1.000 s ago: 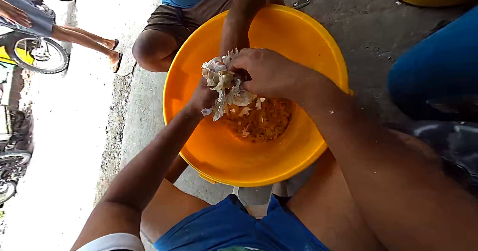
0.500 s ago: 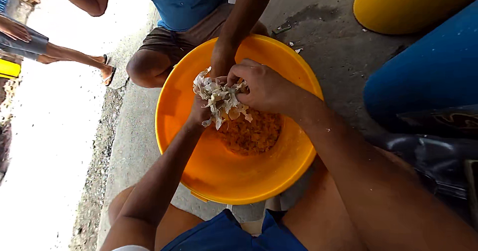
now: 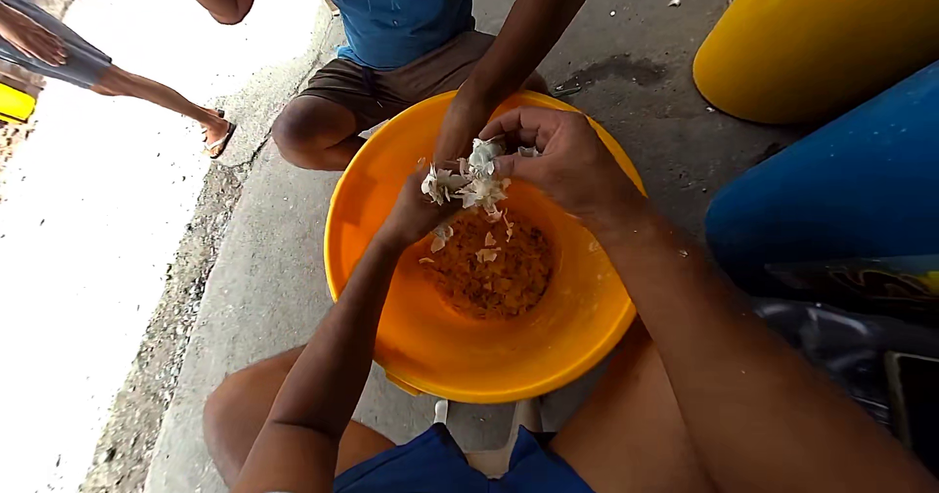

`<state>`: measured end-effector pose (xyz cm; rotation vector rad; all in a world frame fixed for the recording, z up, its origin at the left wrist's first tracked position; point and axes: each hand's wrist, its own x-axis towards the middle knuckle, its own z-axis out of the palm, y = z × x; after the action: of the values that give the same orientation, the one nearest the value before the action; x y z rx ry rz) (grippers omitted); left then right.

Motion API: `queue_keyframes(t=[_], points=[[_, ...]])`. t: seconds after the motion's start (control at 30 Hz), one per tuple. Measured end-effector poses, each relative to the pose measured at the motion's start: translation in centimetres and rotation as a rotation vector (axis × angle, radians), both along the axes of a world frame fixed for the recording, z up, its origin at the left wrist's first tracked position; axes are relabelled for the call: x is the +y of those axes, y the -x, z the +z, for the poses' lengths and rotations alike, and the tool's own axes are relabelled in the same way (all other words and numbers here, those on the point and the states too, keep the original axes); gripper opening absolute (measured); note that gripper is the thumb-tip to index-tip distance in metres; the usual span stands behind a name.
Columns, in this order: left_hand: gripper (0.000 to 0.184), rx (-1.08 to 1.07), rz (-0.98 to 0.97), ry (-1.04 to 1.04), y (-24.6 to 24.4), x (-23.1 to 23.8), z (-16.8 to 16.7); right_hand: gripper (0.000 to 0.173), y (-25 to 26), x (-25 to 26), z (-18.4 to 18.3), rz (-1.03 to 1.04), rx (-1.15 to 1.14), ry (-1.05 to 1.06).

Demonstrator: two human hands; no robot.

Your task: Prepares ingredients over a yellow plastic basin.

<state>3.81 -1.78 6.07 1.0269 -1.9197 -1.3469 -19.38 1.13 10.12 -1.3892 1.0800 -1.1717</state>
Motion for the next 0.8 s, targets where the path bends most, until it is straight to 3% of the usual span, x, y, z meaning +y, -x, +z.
queue_keyframes(t=[0.1,0.17,0.23,0.33,0.4,0.47,0.8], points=[[0.067,-0.511,-0.312,-0.089,0.0,0.1,-0.3,0.030,0.3,1.2,0.7,-0.016,-0.055,0.022],[0.083,-0.662,-0.403,-0.047,-0.1,0.2,-1.2,0.027,0.0,1.4,1.0,-0.032,-0.022,0.022],[0.064,-0.578,-0.293,0.027,-0.3,0.2,-0.8,0.025,-0.4,1.5,0.9,-0.060,0.014,0.018],[0.026,-0.186,-0.046,0.067,-0.3,0.4,1.1,0.025,-0.8,1.6,0.7,-0.112,0.101,0.039],[0.022,0.187,-0.007,-0.001,0.1,0.5,0.8,0.023,-1.1,1.4,0.4,-0.139,0.195,0.083],[0.028,0.391,-0.030,-0.045,0.9,1.1,0.3,0.023,-1.5,1.7,0.2,-0.148,0.289,0.136],[0.025,0.160,0.129,0.160,1.9,3.1,0.3,0.022,-2.3,1.5,0.1,-0.098,0.455,0.211]])
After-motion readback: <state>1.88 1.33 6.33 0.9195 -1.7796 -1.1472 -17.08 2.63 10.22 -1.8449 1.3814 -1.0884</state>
